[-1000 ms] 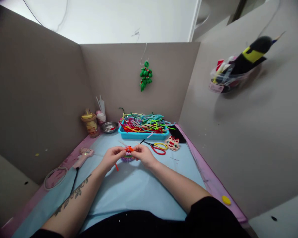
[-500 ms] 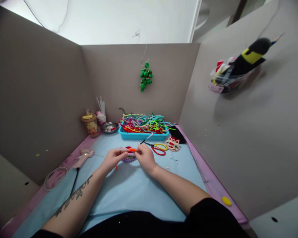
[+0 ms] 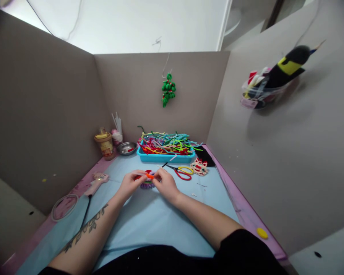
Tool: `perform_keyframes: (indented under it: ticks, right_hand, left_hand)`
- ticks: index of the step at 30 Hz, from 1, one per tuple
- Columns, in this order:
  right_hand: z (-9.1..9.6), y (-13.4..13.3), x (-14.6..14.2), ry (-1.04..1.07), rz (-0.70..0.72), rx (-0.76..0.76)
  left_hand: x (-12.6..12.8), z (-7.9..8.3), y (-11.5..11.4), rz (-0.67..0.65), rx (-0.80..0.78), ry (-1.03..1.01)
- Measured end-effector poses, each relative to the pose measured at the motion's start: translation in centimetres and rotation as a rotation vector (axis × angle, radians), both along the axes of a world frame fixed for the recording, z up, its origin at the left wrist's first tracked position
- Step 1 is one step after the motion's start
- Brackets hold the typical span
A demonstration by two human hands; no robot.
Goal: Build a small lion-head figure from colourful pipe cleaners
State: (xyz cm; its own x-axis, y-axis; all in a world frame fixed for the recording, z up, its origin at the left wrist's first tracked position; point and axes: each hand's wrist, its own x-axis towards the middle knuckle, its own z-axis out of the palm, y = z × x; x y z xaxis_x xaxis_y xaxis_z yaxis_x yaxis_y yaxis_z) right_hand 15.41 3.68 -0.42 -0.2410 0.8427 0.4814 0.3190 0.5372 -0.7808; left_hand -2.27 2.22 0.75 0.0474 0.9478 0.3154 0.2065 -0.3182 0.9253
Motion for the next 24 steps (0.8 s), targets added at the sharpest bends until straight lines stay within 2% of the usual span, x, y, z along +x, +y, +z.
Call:
perform_keyframes:
  ticks: [2, 5, 9, 12, 16, 24]
  right_hand:
    - [0.2, 0.0, -0.1, 0.049, 0.077, -0.086]
    - [0.6, 0.3, 0.0, 0.158, 0.278, -0.352]
    - [1.0, 1.1, 0.8, 0.237, 0.528, -0.738]
    - [1.0, 1.4, 1.5, 0.241, 0.685, -0.960]
    - [0.9, 1.4, 1.7, 0.306, 0.733, -1.085]
    - [0.4, 1.7, 1.8, 0.498, 0.780, -1.152]
  left_hand:
    - [-0.2, -0.2, 0.2, 0.019, 0.010, 0.012]
    - [-0.5, -0.1, 0.2, -0.002, 0.003, -0.013]
    - [-0.6, 0.6, -0.3, -0.104, -0.015, -0.019]
    - [-0.6, 0.9, -0.6, -0.174, 0.031, 0.003]
    - [-0.6, 0.8, -0.6, -0.213, 0.082, 0.036]
    - [-0.6, 1.3, -0.7, -0.128, 0.041, 0.074]
